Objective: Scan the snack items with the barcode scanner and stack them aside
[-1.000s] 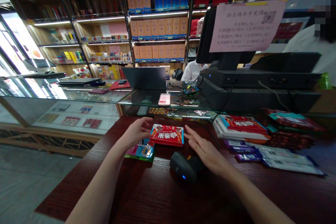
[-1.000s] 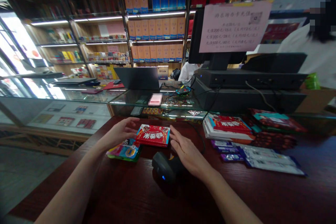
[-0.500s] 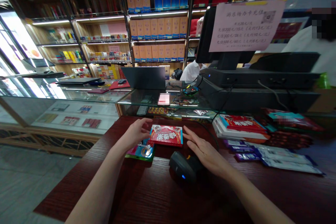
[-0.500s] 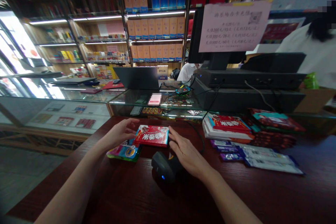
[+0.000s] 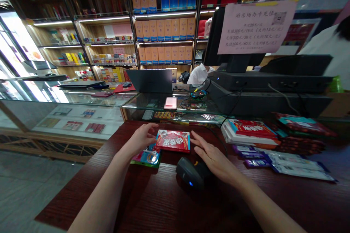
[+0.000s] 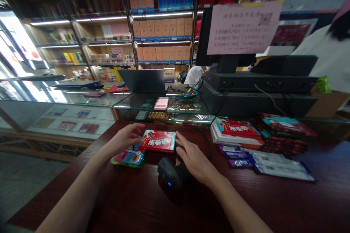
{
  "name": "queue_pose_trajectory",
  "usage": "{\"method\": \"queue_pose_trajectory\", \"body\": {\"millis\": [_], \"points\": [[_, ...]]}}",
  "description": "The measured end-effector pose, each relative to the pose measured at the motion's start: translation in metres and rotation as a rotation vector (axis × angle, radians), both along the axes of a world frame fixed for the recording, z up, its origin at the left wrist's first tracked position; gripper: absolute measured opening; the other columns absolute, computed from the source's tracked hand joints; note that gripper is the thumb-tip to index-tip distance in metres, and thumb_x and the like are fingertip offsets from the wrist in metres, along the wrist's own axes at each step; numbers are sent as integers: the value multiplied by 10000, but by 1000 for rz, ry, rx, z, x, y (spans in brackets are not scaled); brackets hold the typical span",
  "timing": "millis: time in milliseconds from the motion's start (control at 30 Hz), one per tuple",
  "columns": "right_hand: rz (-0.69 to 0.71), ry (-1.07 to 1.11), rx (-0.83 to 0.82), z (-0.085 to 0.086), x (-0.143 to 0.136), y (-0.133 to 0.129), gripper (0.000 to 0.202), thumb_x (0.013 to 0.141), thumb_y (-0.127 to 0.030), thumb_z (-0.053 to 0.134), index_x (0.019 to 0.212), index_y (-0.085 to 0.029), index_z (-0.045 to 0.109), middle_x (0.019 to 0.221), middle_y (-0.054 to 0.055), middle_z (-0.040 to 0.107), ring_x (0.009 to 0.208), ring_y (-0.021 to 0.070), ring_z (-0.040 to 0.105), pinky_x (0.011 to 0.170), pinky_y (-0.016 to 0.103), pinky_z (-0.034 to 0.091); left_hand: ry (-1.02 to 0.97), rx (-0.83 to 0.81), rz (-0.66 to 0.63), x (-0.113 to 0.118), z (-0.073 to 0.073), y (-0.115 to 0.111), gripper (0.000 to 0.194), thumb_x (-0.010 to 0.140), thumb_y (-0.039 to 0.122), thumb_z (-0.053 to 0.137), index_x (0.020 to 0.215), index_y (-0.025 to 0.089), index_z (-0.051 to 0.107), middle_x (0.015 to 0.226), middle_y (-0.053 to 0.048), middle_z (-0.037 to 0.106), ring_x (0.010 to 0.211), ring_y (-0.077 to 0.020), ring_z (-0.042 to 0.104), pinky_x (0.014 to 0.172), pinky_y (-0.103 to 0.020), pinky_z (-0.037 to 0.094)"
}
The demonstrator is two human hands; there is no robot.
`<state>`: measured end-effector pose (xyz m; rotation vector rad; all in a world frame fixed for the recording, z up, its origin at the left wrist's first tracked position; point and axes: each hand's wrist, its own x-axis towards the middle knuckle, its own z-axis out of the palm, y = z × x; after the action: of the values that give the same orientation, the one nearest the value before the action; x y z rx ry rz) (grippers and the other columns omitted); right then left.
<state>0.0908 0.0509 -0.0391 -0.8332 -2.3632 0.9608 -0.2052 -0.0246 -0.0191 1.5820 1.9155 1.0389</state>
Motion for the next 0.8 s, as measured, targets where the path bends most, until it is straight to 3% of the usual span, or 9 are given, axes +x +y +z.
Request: {"method": "queue_pose_trajectory", "body": {"millis": [167,433,633,800], "points": [[-37,-5,46,0,2,3,607,1008,-444,367,1569,-242,254,1490,86,516,1394,227,456,1178,487,315,104,28,11,1,0,1,529,728,266,666,1244,179,585,1055,-63,617,855,-188,692,835,-365,565],[-139,-50,377,-5,10,18,548,997,-367,382,1529,-240,356,1531,85,463,1453,258,364,1174,538,312,454,189,14,11,-5,7,573,879,401,600,1417,252,470,1406,-124,477,1313,-293,489,1121,-488,373],[-257,-101,623,-7,20,32,505,988,-311,401,1487,-236,430,1513,80,490,1472,262,323,1186,555,259,646,287,35,23,-12,14,564,917,381,589,1451,313,420,1576,-124,317,1467,-350,282,1160,-632,226],[-340,-136,710,-4,35,43,467,987,-298,391,1434,-215,497,1465,82,544,1461,261,344,1199,538,223,734,341,-18,32,-12,21,532,918,359,593,1429,308,455,1594,-122,301,1499,-347,222,1174,-644,191]]}}
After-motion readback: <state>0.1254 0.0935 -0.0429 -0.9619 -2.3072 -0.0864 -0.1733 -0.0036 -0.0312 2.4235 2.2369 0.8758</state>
